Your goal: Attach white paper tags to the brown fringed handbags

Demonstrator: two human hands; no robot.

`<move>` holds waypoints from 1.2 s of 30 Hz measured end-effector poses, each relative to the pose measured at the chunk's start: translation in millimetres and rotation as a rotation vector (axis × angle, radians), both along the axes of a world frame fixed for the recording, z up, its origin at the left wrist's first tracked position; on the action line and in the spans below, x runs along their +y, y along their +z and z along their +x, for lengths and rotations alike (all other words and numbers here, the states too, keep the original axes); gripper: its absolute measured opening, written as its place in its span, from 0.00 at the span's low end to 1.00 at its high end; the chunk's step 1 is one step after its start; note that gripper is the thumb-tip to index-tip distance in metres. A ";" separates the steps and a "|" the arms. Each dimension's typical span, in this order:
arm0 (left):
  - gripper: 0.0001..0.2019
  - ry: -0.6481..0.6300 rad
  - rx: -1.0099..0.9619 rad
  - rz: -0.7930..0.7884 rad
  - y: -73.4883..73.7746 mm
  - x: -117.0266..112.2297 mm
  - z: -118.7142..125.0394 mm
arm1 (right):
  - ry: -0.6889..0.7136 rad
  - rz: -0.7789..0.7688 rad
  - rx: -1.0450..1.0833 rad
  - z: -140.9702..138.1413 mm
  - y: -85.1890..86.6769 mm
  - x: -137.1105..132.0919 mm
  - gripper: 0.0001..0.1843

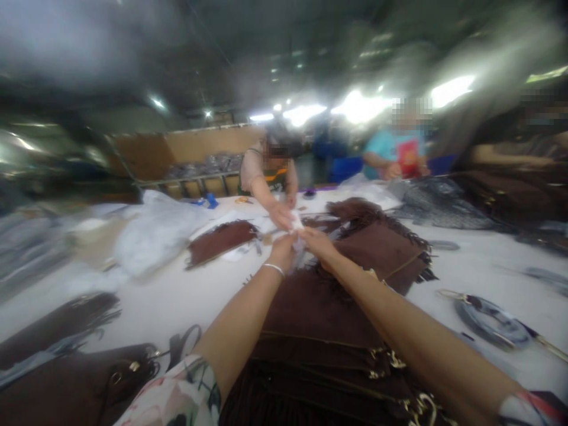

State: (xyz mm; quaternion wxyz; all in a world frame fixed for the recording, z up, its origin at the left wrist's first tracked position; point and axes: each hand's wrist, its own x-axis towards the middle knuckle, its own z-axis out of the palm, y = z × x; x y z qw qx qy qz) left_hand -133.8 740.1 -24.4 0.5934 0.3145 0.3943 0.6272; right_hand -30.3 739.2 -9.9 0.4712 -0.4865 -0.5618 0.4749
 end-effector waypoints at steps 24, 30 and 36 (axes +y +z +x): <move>0.09 0.117 0.369 0.046 25.0 -143.5 -46.6 | 0.091 0.185 -0.458 5.2 33.9 -141.2 0.35; 0.06 -0.096 0.664 0.170 38.8 -189.2 -77.1 | 0.264 0.374 -0.713 7.5 90.2 -167.3 0.48; 0.02 -0.274 1.048 0.446 63.3 -230.0 -95.5 | 0.591 0.326 -0.966 -19.4 124.7 -181.9 0.41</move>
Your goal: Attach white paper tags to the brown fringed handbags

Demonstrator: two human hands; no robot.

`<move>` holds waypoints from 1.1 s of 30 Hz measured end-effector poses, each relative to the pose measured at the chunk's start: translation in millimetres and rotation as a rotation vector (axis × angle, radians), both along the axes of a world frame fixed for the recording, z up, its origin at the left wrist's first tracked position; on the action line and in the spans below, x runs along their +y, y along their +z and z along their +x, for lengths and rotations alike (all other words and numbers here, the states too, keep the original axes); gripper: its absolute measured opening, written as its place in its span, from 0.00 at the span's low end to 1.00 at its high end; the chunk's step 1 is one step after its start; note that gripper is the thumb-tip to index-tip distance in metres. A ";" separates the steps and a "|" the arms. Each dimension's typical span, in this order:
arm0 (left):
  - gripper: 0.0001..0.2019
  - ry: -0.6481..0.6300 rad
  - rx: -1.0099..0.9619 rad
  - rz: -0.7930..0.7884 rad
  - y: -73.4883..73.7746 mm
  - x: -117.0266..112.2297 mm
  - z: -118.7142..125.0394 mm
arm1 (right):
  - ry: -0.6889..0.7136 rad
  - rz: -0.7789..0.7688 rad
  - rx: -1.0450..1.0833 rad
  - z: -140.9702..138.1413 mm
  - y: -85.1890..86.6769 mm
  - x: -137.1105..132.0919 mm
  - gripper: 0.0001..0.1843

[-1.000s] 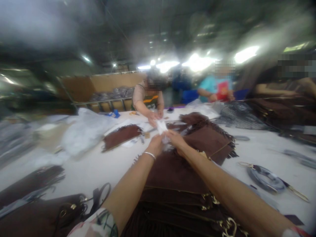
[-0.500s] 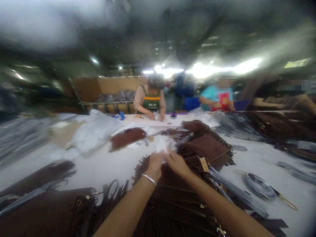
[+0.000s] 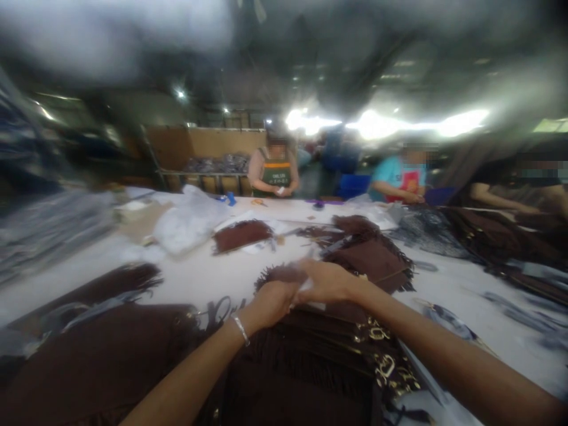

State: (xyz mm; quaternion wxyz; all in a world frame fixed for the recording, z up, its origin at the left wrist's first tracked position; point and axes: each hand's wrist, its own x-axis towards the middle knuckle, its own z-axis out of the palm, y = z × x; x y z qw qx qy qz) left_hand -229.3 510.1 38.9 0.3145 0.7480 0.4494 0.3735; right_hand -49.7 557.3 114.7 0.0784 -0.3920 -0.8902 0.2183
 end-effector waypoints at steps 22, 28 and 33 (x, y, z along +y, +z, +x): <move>0.16 0.104 -0.895 -0.355 18.0 -40.0 21.4 | 0.103 -1.086 0.242 -21.0 1.2 -8.2 0.27; 0.10 0.377 -0.834 -0.230 -4.6 -32.7 28.3 | -0.056 -1.034 0.420 -25.5 -22.6 -26.7 0.26; 0.16 0.451 -0.706 -0.133 -16.1 -36.5 25.6 | -0.035 -1.054 0.384 -28.4 -32.6 -30.0 0.25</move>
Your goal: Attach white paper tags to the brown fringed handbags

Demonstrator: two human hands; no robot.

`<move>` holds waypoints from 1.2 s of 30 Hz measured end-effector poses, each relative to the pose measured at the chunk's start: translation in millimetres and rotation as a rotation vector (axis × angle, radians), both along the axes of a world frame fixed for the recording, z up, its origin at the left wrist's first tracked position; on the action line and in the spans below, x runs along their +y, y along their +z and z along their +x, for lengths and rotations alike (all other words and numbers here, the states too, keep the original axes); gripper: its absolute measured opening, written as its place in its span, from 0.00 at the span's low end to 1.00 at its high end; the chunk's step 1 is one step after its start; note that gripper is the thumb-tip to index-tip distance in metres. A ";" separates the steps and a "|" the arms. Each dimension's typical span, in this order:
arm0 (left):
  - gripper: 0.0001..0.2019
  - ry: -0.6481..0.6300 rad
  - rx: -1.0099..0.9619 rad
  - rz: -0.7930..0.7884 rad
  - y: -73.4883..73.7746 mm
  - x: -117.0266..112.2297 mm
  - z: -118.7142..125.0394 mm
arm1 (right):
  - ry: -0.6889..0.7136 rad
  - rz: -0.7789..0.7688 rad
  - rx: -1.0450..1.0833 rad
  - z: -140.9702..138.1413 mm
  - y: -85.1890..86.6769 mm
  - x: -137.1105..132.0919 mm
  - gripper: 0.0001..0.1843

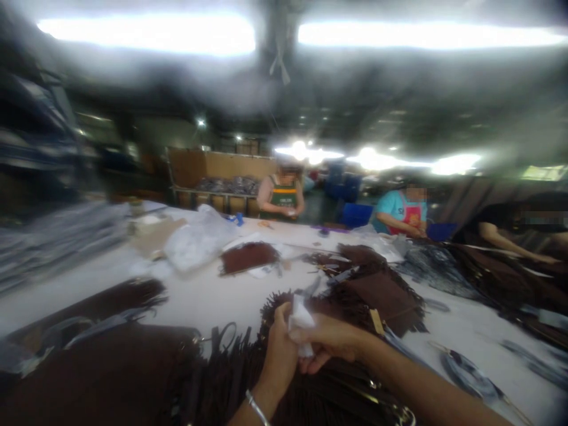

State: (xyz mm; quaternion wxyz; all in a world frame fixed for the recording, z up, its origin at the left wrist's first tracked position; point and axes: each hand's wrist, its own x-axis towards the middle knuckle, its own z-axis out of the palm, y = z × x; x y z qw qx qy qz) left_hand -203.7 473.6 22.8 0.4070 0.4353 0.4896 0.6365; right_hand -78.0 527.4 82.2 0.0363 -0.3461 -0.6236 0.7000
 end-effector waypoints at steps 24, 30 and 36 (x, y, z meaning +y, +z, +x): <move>0.18 -0.257 -0.413 -0.211 -25.2 0.1 -23.5 | -0.387 0.340 0.049 22.5 -46.8 4.6 0.18; 0.20 -0.298 -0.402 -0.233 -15.0 -2.1 -14.2 | -0.534 0.086 0.184 17.8 -63.2 0.6 0.22; 0.22 -0.261 -0.447 -0.265 -18.0 5.7 -14.5 | -0.619 -0.089 0.355 5.4 -75.4 0.8 0.22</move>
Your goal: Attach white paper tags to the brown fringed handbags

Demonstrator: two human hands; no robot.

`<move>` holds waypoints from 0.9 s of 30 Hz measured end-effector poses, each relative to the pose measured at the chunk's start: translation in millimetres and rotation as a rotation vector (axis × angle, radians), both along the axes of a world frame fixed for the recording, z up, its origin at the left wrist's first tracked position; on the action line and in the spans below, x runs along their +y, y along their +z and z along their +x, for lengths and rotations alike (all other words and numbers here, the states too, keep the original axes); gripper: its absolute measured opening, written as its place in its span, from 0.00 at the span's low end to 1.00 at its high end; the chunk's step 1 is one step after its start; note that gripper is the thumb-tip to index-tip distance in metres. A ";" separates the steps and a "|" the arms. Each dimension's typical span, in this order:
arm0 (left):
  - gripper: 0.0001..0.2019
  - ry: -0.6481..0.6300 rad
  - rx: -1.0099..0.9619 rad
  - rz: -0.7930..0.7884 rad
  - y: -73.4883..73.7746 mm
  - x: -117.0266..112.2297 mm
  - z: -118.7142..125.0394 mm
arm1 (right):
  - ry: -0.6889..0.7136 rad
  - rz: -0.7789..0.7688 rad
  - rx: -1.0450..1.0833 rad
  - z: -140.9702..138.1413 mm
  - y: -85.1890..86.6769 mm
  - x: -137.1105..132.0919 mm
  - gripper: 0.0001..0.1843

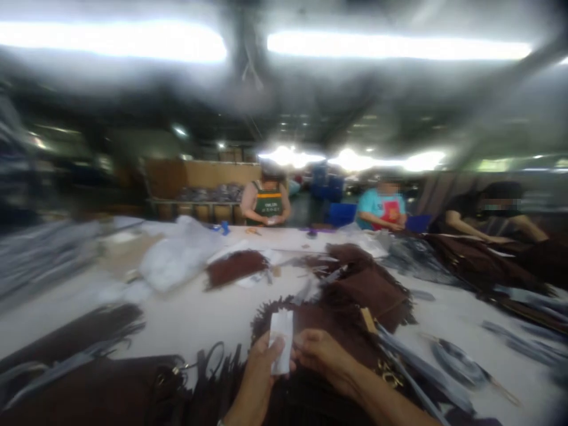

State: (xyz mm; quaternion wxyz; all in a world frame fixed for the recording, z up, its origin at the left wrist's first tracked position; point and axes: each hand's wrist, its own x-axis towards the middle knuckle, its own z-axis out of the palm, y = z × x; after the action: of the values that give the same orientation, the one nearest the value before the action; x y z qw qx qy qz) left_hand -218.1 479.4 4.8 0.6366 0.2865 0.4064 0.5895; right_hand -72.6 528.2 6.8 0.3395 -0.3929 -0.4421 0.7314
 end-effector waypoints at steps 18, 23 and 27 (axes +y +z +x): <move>0.15 -0.148 0.304 -0.028 10.8 -31.0 2.7 | -0.107 0.478 -0.549 83.5 48.4 -57.8 0.11; 0.16 -0.215 0.456 -0.062 24.3 -51.3 4.2 | -0.057 0.568 -1.038 166.2 75.0 -148.1 0.08; 0.17 -0.229 0.500 -0.075 27.4 -67.0 13.5 | 0.099 0.516 -1.280 202.1 54.1 -235.9 0.10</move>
State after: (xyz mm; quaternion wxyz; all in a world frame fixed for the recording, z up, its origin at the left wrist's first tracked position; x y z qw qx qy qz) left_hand -204.6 412.4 32.2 0.5891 0.4434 0.5376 0.4091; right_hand 129.5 292.3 60.8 0.0605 -0.6335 -0.7326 0.2416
